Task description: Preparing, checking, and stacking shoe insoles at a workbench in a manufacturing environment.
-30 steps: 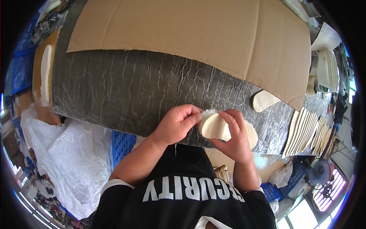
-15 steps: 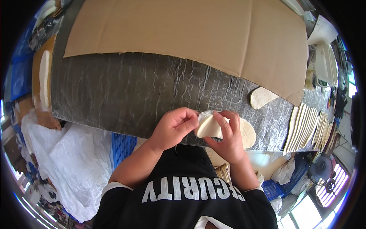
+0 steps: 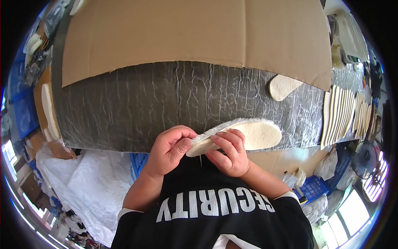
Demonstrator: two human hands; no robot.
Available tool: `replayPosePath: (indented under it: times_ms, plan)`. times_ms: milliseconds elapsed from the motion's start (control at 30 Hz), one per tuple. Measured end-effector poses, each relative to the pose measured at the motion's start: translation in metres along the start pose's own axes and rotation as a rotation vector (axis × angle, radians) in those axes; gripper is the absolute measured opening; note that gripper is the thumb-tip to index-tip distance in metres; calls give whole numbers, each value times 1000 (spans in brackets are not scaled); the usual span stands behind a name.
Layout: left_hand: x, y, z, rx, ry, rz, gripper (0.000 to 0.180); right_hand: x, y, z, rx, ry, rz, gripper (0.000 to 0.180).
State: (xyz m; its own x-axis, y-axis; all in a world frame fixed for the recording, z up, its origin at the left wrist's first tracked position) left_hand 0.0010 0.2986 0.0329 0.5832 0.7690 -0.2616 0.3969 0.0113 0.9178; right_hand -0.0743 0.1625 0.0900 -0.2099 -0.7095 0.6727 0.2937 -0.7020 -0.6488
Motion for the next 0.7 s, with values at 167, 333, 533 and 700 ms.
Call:
replayPosePath:
  times_ms: [167,333,533,700]
  plan:
    - [-19,33,13,-165,-79,297,45,0,0,-3,-3,-9,-1,32]
    - [-32,50,16,-333,-124,588,45,-2,-5,-8,27,-20,-9,22]
    - [-36,49,14,-296,-137,728,38,-4,-8,-19,73,43,-26,26]
    - [-38,54,15,-336,-85,784,34,-5,-8,-19,90,64,-21,28]
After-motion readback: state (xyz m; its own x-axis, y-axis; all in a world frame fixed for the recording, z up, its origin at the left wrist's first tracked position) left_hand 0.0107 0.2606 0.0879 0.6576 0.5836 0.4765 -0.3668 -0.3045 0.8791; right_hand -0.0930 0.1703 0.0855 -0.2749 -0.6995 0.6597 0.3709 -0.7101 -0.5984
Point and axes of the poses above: each hand's wrist, its own z-axis towards the middle knuckle, its own x-axis out of the back of the hand, y = z × x, the point moved 9 cm from there along z, towards the middle knuckle, and after that the axes turned 9 degrees about -x, right-handed, at the moved point
